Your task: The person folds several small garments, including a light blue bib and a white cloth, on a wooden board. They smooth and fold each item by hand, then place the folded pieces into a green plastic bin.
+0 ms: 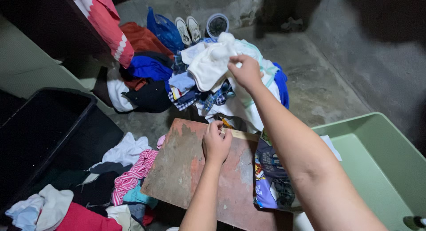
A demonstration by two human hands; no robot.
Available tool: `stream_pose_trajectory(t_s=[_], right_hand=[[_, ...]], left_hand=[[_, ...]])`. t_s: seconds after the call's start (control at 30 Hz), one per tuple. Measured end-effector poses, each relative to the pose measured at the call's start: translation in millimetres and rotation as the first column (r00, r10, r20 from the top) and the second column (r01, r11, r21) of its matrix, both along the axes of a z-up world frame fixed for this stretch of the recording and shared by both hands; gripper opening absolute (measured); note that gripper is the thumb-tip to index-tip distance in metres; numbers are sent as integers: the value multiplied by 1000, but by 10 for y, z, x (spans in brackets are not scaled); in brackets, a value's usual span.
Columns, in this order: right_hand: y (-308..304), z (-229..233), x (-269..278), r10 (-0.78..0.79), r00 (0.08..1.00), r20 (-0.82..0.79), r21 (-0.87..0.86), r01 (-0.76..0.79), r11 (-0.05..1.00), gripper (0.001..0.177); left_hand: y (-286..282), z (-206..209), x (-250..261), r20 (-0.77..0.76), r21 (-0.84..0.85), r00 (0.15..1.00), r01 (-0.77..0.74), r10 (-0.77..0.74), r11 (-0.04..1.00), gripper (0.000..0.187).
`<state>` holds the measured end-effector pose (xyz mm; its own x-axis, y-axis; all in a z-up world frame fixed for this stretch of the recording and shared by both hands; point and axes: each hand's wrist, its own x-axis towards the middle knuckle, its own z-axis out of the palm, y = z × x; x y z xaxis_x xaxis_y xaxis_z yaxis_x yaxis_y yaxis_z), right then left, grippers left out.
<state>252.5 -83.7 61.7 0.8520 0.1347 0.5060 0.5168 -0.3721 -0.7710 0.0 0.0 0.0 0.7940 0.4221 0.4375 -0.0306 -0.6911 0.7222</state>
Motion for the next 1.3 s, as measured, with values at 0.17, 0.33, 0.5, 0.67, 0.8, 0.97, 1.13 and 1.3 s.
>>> stream_pose_trajectory(t_s=[0.17, 0.33, 0.5, 0.67, 0.8, 0.97, 1.13, 1.3], right_hand=[[-193, 866, -268, 289, 944, 160, 320, -327, 889, 22], [-870, 1595, -691, 474, 860, 189, 390, -509, 767, 17], [-1903, 1728, -1288, 685, 715, 144, 252, -695, 673, 12], [-2869, 1014, -1939, 559, 826, 73, 270, -556, 786, 16], [-3644, 336, -2376, 502, 865, 2, 431, -453, 780, 10], [-4218, -283, -2812, 226, 940, -255, 185, -182, 966, 63], [-4323, -951, -3004, 315, 890, -330, 356, -192, 915, 91], [-4838, -1240, -3086, 127, 861, -493, 358, 67, 931, 52]], left_hand=[[23, -74, 23, 56, 46, 998, 7, -9, 999, 31], [56, -106, 71, 194, 182, 981, -13, -23, 983, 30], [-128, 103, 158, 180, -223, 980, 127, -87, 967, 44], [-826, 253, -158, 474, -865, 736, 286, -484, -413, 80], [-1441, 343, -387, 344, -719, 618, 657, -707, 224, 47], [-2031, 383, -499, 212, -606, 466, 752, -859, 258, 35], [-2707, 322, -337, -11, -425, 243, 877, -970, 225, 33], [-3147, 294, -129, -37, -203, 406, 892, -913, 404, 48]])
